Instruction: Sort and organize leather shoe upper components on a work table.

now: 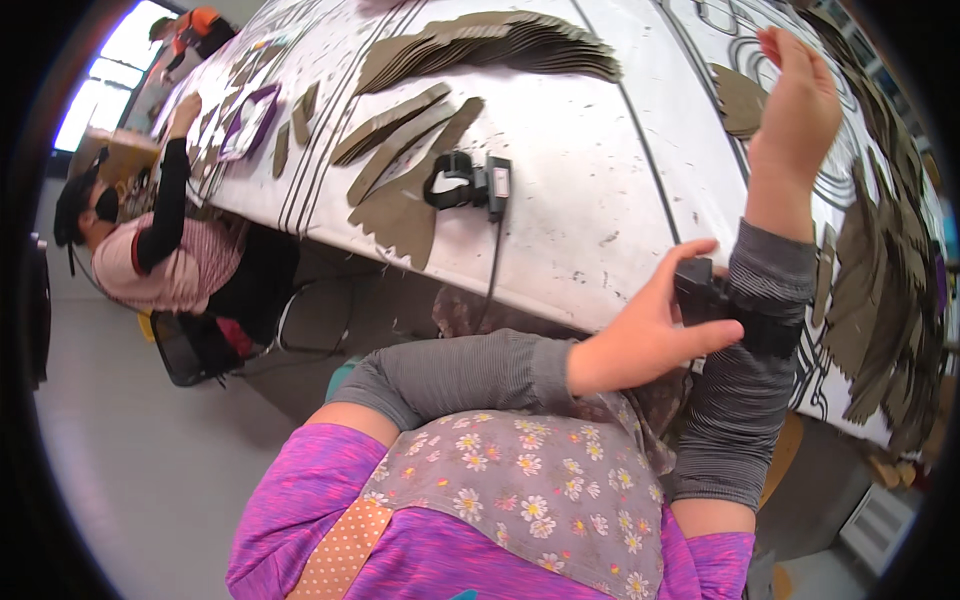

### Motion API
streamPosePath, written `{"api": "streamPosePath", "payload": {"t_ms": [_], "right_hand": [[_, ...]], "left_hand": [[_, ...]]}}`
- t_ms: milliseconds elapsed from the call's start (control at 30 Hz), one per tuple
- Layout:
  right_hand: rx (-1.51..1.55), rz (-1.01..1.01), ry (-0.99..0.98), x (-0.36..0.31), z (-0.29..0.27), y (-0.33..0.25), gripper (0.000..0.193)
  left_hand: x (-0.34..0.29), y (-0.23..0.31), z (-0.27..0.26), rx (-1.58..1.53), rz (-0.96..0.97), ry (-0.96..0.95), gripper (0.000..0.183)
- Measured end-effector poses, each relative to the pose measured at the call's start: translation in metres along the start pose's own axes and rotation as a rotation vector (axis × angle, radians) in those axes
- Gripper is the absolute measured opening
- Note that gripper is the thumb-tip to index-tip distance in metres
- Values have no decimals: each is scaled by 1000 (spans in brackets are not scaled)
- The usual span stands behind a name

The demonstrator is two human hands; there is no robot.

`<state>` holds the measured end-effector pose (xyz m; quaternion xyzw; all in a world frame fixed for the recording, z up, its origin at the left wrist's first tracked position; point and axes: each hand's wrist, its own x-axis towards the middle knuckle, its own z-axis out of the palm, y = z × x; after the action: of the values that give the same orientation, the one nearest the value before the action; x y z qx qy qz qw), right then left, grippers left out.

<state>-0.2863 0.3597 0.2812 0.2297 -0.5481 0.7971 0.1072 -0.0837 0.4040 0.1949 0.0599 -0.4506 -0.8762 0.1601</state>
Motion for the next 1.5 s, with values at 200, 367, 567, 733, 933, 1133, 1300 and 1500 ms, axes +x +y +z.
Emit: {"api": "streamPosePath", "payload": {"t_ms": [200,367,567,733,933,1133,1300,1500], "right_hand": [[-93,-36,-23,-18,11,-2,20],[1290,931,-223,28,-54,5,13],[833,520,-151,-1,-29,-4,13],[-455,-301,-125,-48,-8,24,20],[-443,-316,-272,-54,-3,19,20],[-374,87,-655,-74,-7,7,15],[-474,158,-998,-142,30,17,33],[-420,-207,-1045,-180,63,34,50]], "left_hand": [[7,-4,-11,-53,-72,158,35],[-1,-7,-6,21,-72,97,32],[-8,10,-2,21,-167,149,37],[-8,6,-8,73,-225,253,40],[-16,5,-27,57,-218,183,34],[-58,88,-97,772,754,180,21],[-62,106,-152,1097,418,502,18],[-47,87,-160,1204,451,614,26]]}}
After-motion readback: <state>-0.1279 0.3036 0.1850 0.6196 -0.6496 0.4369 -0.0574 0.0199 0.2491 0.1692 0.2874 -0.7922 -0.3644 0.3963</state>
